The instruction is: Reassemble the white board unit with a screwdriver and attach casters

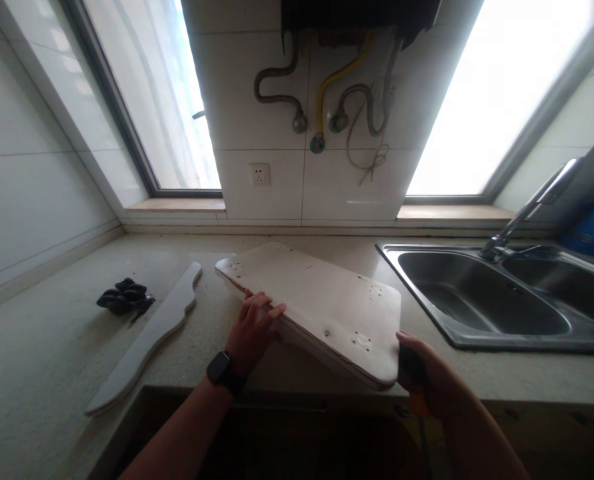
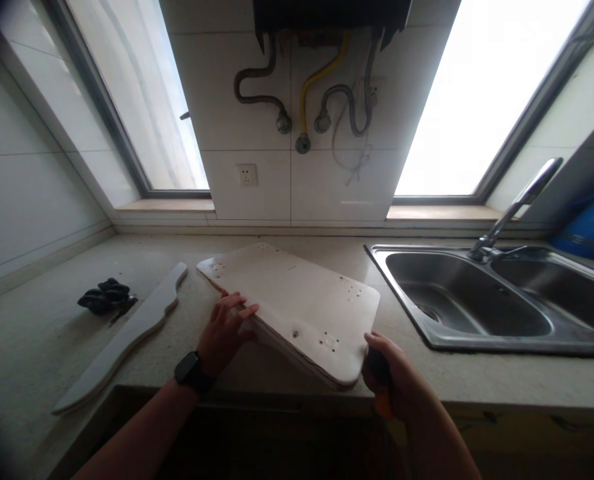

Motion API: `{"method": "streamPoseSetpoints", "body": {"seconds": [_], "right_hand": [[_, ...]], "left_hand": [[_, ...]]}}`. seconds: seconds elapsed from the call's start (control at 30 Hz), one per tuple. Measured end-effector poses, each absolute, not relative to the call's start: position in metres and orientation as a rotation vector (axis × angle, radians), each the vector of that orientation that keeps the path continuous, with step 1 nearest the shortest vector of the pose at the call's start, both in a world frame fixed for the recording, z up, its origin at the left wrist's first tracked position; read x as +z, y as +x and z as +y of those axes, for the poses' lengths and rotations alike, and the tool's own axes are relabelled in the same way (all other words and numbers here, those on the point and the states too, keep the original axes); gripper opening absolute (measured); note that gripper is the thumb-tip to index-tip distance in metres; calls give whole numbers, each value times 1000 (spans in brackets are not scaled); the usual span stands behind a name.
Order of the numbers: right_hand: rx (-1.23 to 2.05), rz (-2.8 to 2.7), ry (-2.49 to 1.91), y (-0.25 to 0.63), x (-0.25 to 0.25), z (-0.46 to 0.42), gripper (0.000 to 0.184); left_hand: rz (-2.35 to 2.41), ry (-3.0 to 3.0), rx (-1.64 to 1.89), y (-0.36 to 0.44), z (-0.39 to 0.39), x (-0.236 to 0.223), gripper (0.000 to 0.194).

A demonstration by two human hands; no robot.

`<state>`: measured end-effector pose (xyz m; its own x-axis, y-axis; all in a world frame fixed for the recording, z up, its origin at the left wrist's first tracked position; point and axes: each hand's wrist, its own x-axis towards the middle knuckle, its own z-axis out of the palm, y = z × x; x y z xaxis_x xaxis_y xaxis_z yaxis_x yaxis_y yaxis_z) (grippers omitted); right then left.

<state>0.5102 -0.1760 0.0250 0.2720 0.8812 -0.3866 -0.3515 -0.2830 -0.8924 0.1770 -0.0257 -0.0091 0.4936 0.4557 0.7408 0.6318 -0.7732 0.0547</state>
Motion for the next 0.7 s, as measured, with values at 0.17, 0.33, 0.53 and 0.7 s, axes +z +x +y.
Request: {"method": "streamPoseSetpoints", "body": {"seconds": [0.17,0.33,0.53,0.7], "right_hand": [[1381,-544,-1408,510,26,-178,41],[1361,-446,-1406,504,19,-184,38],[1395,-421,-1385,481,24,-196,40],[1387,-512,-1416,472,18,-218,40]], "left_hand": [[-892,-2539,-1134,170,-23,-8,72],[-847,-2553,-1153,166,-20,-7,70],[-802,-2611,-1118,155,-12,-6,71],[-713,-2671,-1110,143,0,-6,67]]}}
